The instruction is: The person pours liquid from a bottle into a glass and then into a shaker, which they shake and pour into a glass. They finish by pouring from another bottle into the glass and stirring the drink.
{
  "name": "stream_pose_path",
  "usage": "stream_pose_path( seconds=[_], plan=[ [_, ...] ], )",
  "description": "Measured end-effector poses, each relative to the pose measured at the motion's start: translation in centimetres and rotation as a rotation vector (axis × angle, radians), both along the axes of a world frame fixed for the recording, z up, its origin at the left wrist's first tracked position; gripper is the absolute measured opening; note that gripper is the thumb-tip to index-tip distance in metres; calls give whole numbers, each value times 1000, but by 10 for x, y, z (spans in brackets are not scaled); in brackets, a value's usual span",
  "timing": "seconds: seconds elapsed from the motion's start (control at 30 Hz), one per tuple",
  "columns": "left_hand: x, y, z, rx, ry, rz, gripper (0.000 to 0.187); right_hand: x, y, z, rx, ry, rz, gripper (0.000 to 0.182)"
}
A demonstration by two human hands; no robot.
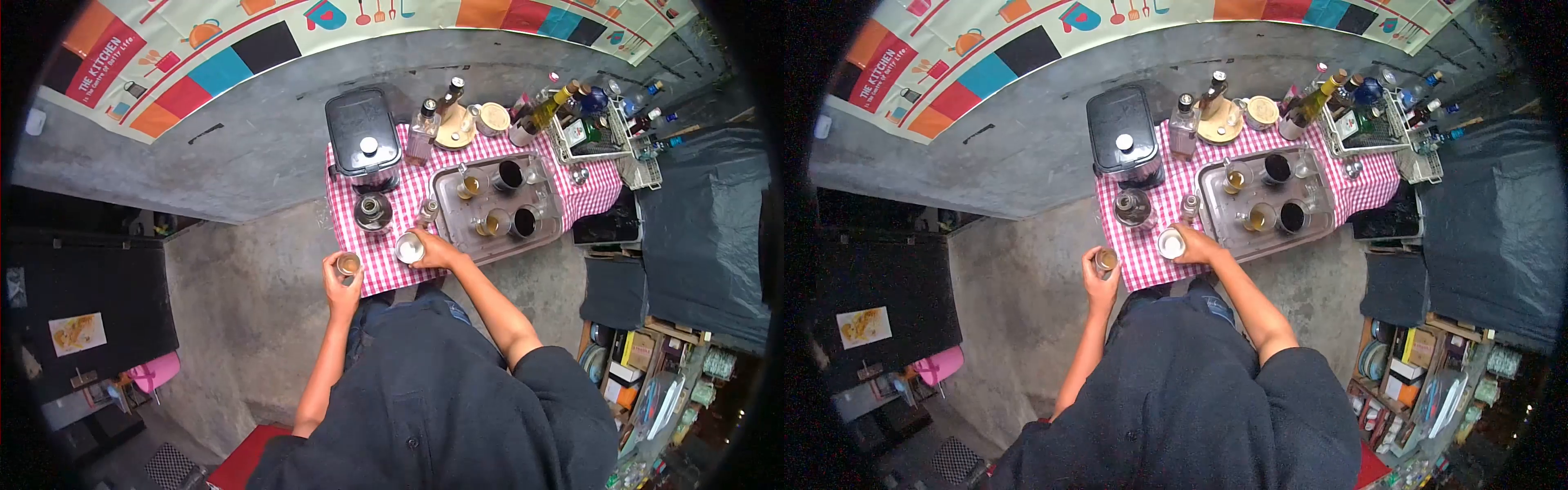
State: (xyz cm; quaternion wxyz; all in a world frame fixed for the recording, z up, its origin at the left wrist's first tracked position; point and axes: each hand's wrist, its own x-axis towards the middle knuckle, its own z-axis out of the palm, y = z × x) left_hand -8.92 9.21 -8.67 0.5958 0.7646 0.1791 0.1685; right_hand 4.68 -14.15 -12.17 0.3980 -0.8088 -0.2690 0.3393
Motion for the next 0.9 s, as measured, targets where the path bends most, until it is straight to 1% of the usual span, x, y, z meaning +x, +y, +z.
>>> stream_pose_path(
  seconds=[0.07,0.17,0.27,0.3,0.4,0.47,0.53,0.57,0.6,0.67,0.7,0.73,0.77,0.8,0.87,0.9],
  plan=[
    [-4,-12,0,-40,-3,-3,53,3,-7,-2,17,30,6,92],
    [-6,-28,14,-81,-2,0,55,2,-23,4,101,13,-97,90],
    [-3,-49,26,-154,-9,-1,56,5,-47,16,161,46,-110,88],
    [-1,-53,26,-166,-30,-12,56,3,-53,30,191,17,-124,84],
    [6,-72,39,-236,-66,-29,55,2,-74,77,149,-26,-122,83],
    [11,-80,47,-258,-71,-124,55,0,-87,92,173,-58,-166,83],
    [18,-89,60,-287,-75,-159,55,-3,-98,103,335,-221,-238,84],
    [23,-92,66,-265,-100,-222,55,-5,-102,102,421,-260,-306,84],
    [28,-94,74,-242,-124,-288,55,-6,-106,103,425,-268,-314,84],
    [36,-103,91,-203,-158,-323,57,-9,-111,105,525,-263,-415,86],
    [40,-107,97,-195,-166,-376,58,-11,-112,105,526,-364,-423,85],
    [43,-111,99,-189,-174,-428,59,-12,-116,106,525,-371,-435,85],
    [47,-113,99,-188,-173,-482,63,-13,-120,107,511,-429,-401,84],
    [48,-118,102,-189,-174,-490,63,-15,-122,110,495,-485,-365,83],
    [47,-132,111,-379,-53,-488,69,-17,-127,110,505,-526,-363,81],
    [49,-137,110,-417,-103,-503,70,-17,-129,111,480,-572,-329,81]
  ],
)
